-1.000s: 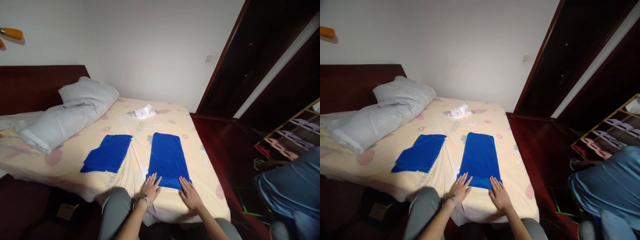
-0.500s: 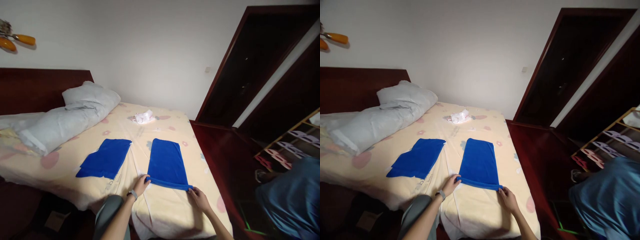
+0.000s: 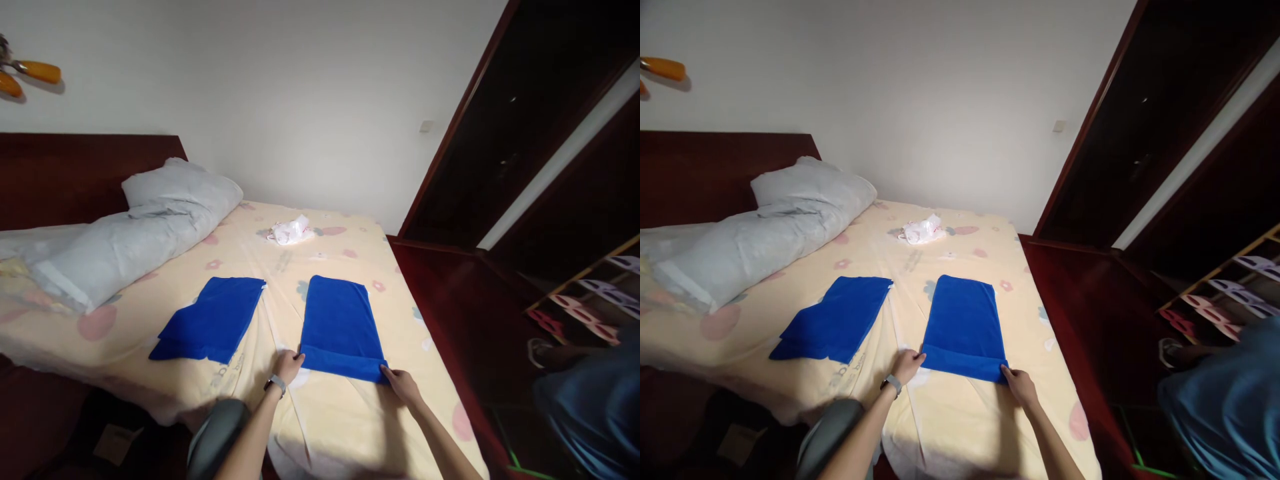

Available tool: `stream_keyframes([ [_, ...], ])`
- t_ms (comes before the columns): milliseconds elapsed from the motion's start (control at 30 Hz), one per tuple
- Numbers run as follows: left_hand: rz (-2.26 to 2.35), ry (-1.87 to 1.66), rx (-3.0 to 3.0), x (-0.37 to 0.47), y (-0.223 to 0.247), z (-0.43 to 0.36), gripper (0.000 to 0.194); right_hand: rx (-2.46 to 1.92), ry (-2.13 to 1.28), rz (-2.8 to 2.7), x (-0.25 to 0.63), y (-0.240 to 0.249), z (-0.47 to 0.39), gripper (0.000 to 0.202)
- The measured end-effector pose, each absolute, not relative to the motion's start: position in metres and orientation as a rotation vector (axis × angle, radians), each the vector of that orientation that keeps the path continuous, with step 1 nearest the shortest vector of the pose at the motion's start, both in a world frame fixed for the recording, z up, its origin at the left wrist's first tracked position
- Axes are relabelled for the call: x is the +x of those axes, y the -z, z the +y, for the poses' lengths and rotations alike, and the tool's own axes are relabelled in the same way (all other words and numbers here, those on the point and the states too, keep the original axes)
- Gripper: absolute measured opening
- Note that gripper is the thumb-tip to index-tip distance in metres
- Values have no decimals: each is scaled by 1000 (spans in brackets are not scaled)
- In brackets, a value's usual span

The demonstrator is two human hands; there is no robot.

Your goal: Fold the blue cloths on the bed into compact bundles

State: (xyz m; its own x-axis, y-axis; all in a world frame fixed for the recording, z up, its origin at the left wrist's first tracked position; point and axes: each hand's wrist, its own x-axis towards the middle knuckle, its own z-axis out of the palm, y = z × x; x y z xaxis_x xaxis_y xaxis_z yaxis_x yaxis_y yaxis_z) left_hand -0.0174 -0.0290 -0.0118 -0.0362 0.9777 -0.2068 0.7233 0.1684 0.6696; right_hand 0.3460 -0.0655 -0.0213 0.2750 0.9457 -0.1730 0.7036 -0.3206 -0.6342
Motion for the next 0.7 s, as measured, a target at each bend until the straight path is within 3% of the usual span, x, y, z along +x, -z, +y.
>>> stream_keyframes([
  [267,1774,-367,1655,-29,-17,-72,32,-2110,-849,-1314,339,10,-121,57],
  [467,1919,-115,1837,-42,-30,-155,14,-2106,-840,-1252,329,32,-198,38],
  [600,1769,-255,2135,-46,-32,-177,28,-1950,-423,-1549,323,35,-224,33],
  [700,1438,-274,2326,-46,-30,-175,57,-1738,-392,-1911,325,32,-228,54],
])
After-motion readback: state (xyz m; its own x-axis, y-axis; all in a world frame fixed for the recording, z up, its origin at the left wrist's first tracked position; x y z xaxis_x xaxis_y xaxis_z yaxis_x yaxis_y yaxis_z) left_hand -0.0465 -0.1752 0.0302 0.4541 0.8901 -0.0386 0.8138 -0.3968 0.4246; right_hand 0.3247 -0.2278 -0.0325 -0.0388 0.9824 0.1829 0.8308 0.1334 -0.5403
